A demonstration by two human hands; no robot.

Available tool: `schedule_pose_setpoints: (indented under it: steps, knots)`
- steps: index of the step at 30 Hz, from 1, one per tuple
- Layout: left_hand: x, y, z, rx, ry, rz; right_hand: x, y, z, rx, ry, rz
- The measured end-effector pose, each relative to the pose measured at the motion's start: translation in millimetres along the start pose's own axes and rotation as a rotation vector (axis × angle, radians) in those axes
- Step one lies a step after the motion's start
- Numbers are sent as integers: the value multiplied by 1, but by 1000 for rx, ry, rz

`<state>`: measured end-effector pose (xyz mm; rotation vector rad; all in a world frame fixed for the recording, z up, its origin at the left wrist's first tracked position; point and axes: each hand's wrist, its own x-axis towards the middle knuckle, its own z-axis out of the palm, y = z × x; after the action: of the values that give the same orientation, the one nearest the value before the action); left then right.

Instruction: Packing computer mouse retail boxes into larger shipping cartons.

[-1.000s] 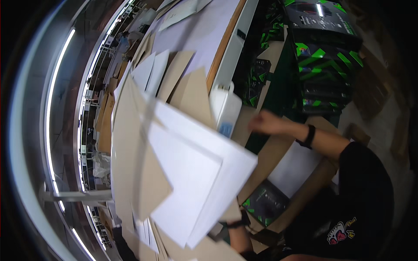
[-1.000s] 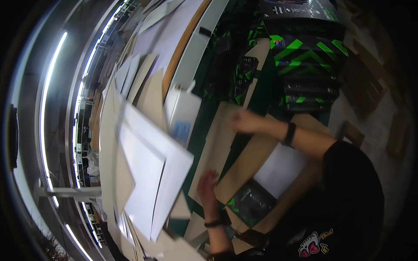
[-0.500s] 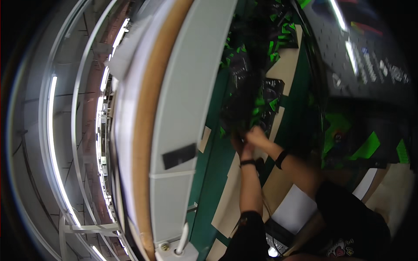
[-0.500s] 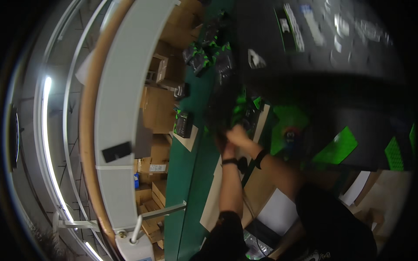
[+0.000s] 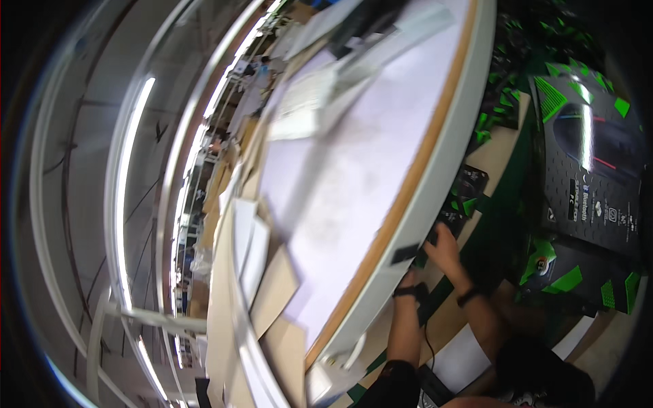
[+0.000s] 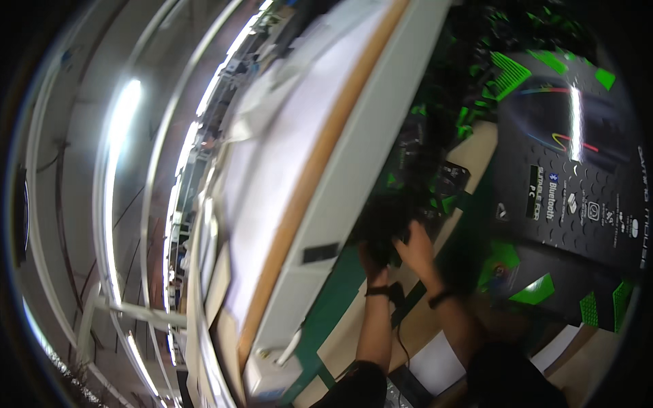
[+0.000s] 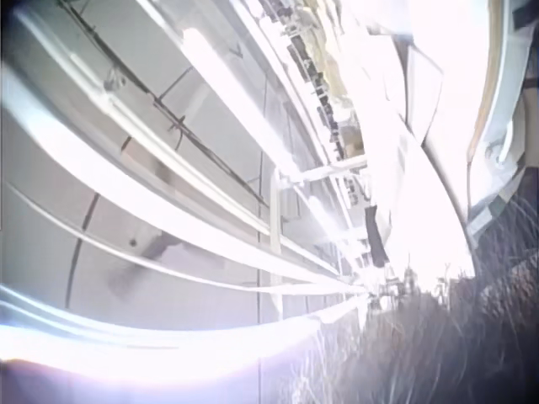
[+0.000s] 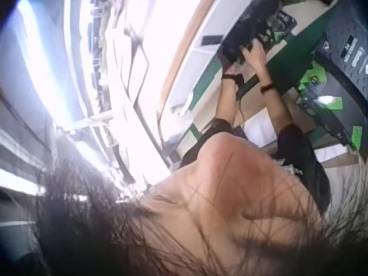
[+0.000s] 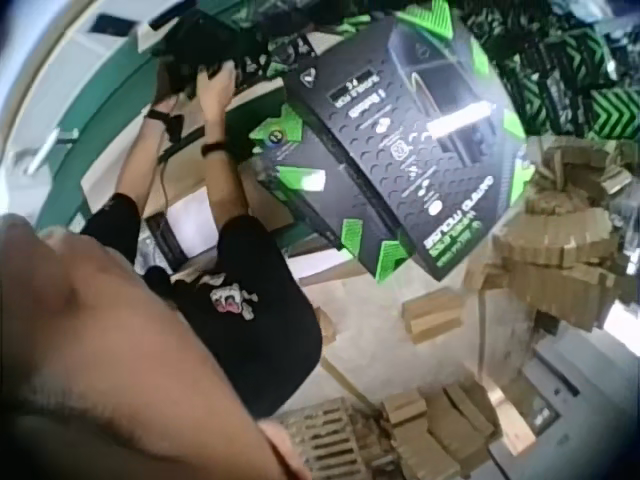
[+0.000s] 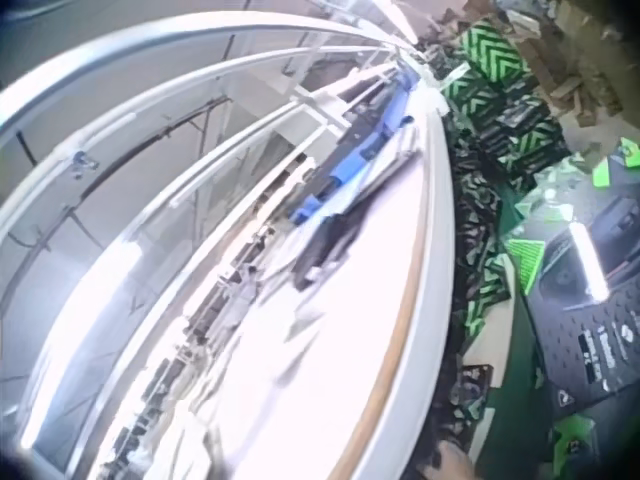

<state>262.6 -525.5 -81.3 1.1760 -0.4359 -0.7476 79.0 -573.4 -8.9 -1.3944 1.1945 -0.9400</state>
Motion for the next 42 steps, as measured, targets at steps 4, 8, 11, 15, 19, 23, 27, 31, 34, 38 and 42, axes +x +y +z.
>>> schedule_pose_setpoints:
  steps: [4, 8, 11, 15, 19, 23, 27, 31, 34, 38, 42]
  knots:
    - [-104, 28, -69, 123, 9, -68, -101, -34, -86, 112, 143, -179]
    - [-230, 77, -142, 45, -129, -169, -193, -74, -132, 424, -667, 4]
    - [-362, 161, -55, 521, -335, -282, -277, -52, -150, 705, -696, 661]
    - [-465, 166, -108, 961, -291, -47, -335, -74, -193, 597, -621, 692]
    - [-548, 95, -179, 1616, -1, -108, -299, -68, -133, 389, -807, 872]
    - [-572, 77, -189, 1508, 128, 150, -278, 1, -53, -8, -1019, 644]
    - [-577, 79, -187, 1299, 148, 186, -293, 113, -68, -296, -841, 266]
    - [-587, 76, -199, 1358, 163, 95, -321, 109, -67, 16, -742, 658]
    - [-574, 85, -191, 1385, 103, 60, -339, 45, -60, -639, -714, 313]
    - [-513, 144, -210, 1074, -393, -545, -291, 45, -91, -779, -1041, 349]
    - [-369, 189, -86, 742, -526, -222, -227, -5, -142, -231, -1121, 191]
